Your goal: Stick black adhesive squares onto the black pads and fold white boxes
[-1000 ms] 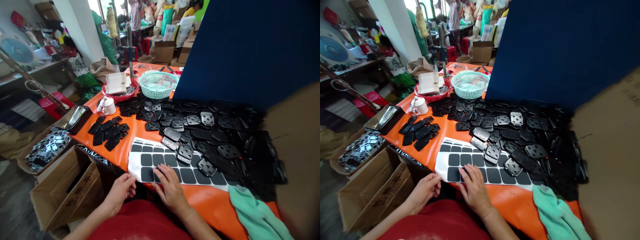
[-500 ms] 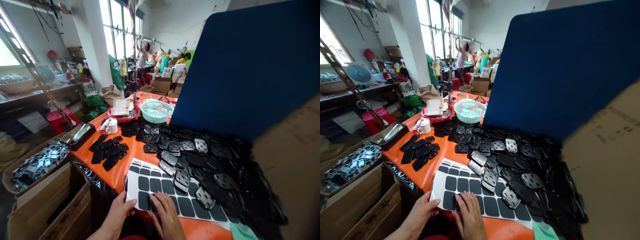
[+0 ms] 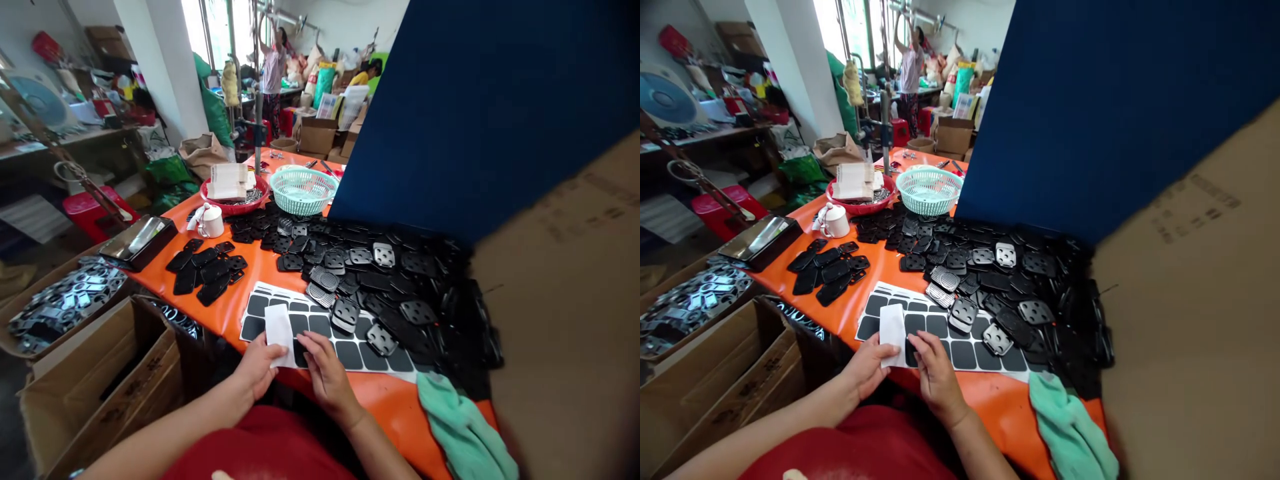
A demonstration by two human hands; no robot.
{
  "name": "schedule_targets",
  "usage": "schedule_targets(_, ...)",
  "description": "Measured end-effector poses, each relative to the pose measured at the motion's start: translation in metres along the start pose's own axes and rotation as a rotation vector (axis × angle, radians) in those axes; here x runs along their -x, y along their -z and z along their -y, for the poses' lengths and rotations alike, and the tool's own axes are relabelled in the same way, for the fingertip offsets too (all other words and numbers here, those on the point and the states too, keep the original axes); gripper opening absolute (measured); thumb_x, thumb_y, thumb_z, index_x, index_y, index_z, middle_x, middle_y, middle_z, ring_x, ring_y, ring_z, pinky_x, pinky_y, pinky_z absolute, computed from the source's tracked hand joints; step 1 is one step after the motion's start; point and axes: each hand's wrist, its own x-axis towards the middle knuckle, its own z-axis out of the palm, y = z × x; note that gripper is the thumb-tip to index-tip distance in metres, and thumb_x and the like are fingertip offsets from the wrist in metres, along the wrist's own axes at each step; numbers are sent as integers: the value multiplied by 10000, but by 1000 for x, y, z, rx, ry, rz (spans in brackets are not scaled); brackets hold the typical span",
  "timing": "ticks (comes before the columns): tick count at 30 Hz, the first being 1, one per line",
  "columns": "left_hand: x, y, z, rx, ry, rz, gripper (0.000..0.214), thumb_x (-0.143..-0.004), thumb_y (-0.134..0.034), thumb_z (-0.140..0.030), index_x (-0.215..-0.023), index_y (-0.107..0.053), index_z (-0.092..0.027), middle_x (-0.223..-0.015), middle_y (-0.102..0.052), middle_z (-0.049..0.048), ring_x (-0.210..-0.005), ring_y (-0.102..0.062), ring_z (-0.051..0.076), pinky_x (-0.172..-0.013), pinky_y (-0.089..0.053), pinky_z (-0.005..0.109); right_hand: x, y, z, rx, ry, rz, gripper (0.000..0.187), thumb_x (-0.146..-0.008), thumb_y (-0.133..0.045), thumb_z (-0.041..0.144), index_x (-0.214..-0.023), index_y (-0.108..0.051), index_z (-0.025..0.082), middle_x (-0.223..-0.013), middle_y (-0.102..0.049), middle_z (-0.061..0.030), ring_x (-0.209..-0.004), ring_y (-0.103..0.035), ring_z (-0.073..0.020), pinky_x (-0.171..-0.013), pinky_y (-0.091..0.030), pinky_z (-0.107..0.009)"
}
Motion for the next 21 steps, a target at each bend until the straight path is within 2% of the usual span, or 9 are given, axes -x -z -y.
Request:
schedule_targets(5, -3, 1, 1, -21, -12, 11, 438, -521, -677, -43, -945, -611, -132, -780, -725, 64, -704, -684, 209, -648, -532, 300, -6, 8, -8, 21, 69, 167, 473, -921, -386, 49, -1291, -559, 288, -1347, -451, -124, -1096, -606, -196, -865, -577, -347)
schedule_targets(7, -3, 1, 1, -26, -2, 10, 443, -520, -668, -46, -949, -600, -133, -776, -725, 65, -673, -678, 205, -609, -521, 290, -7, 10, -11, 39, 88, 191, 457, -916, -416, 57, -1265, -583, 298, -1361, -438, -122, -1085, -606, -204, -841, -584, -352)
schedule_targets(11, -3, 3, 0, -50, -11, -13, 438, -527, -667, -63, -950, -583, -141, -790, -725, 70, -671, -675, 200, -600, -517, 283, -6, 15, -17, 52, 153, 153, 427, -914, -462, 67, -1237, -613, 302, -1335, -460, -124, -1059, -617, -202, -816, -588, -333)
schedule_targets(15, -5, 13, -5, -135, -62, -77, 385, -540, -668, -85, -911, -583, -142, -775, -714, 66, -633, -658, 193, -559, -507, 281, 5, 21, -24, 108, 216, 91, 486, -895, -512, 44, -1275, -602, 332, -1309, -501, -116, -1069, -615, -222, -832, -585, -365)
schedule_targets(18, -8, 25, -12, -163, -110, -111, 367, -527, -681, -77, -878, -593, -138, -729, -695, 42, -595, -636, 171, -550, -497, 271, 8, 24, -25, 113, 196, 14, 518, -873, -559, 44, -1298, -592, 339, -1288, -532, -112, -1067, -619, -245, -840, -584, -399)
schedule_targets(21, -10, 33, -17, -189, -117, -110, 370, -517, -687, -73, -872, -601, -132, -696, -680, 24, -571, -614, 152, -557, -494, 269, -1, 23, -17, 77, 168, 16, 530, -877, -546, 44, -1321, -575, 331, -1283, -540, -112, -1073, -621, -240, -846, -586, -384)
